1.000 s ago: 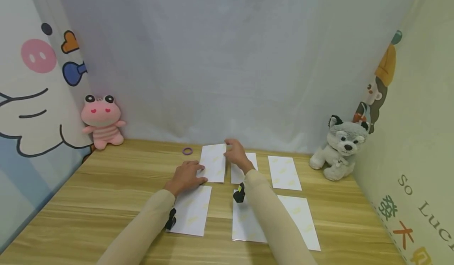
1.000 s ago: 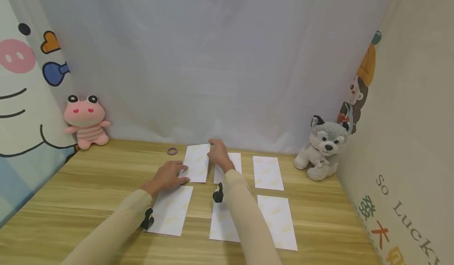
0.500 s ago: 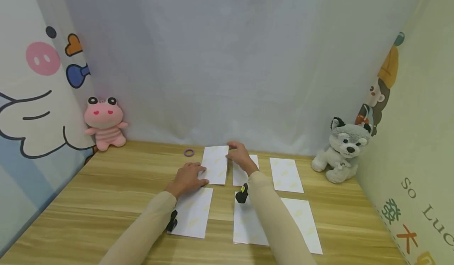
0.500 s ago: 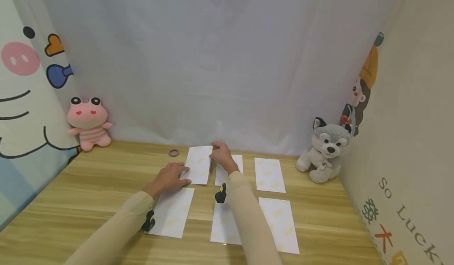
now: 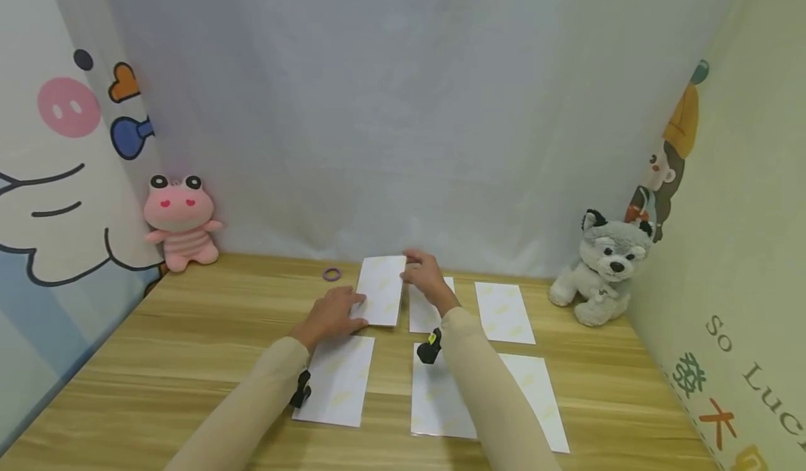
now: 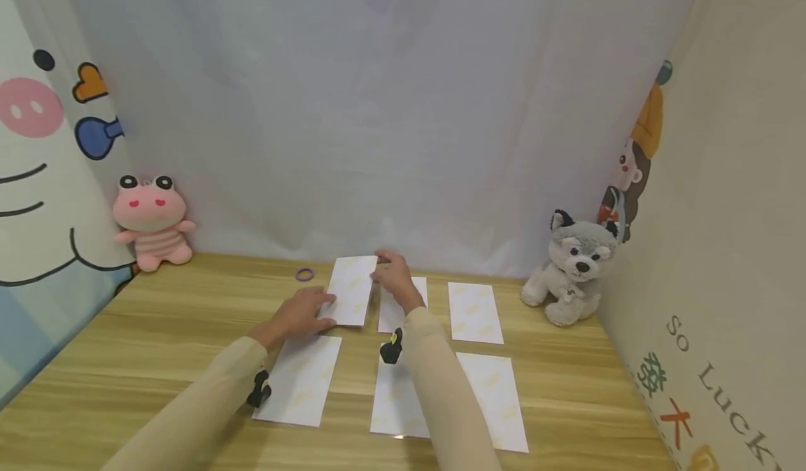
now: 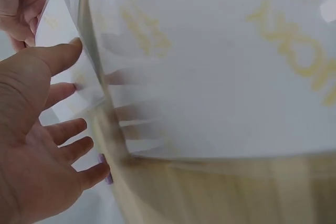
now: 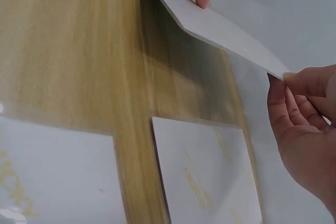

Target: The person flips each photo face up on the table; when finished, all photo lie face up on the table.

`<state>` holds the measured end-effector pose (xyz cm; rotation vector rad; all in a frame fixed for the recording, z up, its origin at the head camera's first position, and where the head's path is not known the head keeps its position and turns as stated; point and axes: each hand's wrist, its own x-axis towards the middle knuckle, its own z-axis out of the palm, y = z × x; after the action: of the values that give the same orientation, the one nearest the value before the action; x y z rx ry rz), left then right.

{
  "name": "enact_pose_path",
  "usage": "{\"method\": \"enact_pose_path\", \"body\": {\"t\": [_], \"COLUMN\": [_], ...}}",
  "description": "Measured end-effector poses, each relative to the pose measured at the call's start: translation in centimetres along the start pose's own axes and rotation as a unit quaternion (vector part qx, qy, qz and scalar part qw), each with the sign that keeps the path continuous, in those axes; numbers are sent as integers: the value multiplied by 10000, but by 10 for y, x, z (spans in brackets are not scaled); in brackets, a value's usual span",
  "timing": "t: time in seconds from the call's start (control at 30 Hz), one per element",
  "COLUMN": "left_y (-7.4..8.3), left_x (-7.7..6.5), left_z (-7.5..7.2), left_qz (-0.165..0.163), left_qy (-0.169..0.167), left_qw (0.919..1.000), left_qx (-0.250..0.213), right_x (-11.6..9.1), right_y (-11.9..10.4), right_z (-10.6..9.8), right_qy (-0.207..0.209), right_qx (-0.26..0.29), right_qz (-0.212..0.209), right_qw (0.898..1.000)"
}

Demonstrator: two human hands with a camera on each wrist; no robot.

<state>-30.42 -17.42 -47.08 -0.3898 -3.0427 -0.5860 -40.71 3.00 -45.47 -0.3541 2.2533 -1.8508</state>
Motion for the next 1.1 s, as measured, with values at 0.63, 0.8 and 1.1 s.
{"method": "enact_pose_path", "body": {"t": [0.63, 0.8, 1.1], "left_y": [15, 20, 24], "left_x": [9, 10, 10], "left_z": [9, 11, 12], "left_qz": [613, 358, 290], "left_qy": [600, 826, 1163], "left_qw": [9918, 9925, 9914], "left_qx": [-951, -829, -528], "right_x": [-1, -5, -6], "right_y": [-4, -4, -1], "right_z": [-10, -7, -9], "right_qy": [324, 298, 189], "right_qx": [1823, 2173, 2200], "right_qz": [151, 280, 285], "right_qw": [9826, 9752, 9749]}}
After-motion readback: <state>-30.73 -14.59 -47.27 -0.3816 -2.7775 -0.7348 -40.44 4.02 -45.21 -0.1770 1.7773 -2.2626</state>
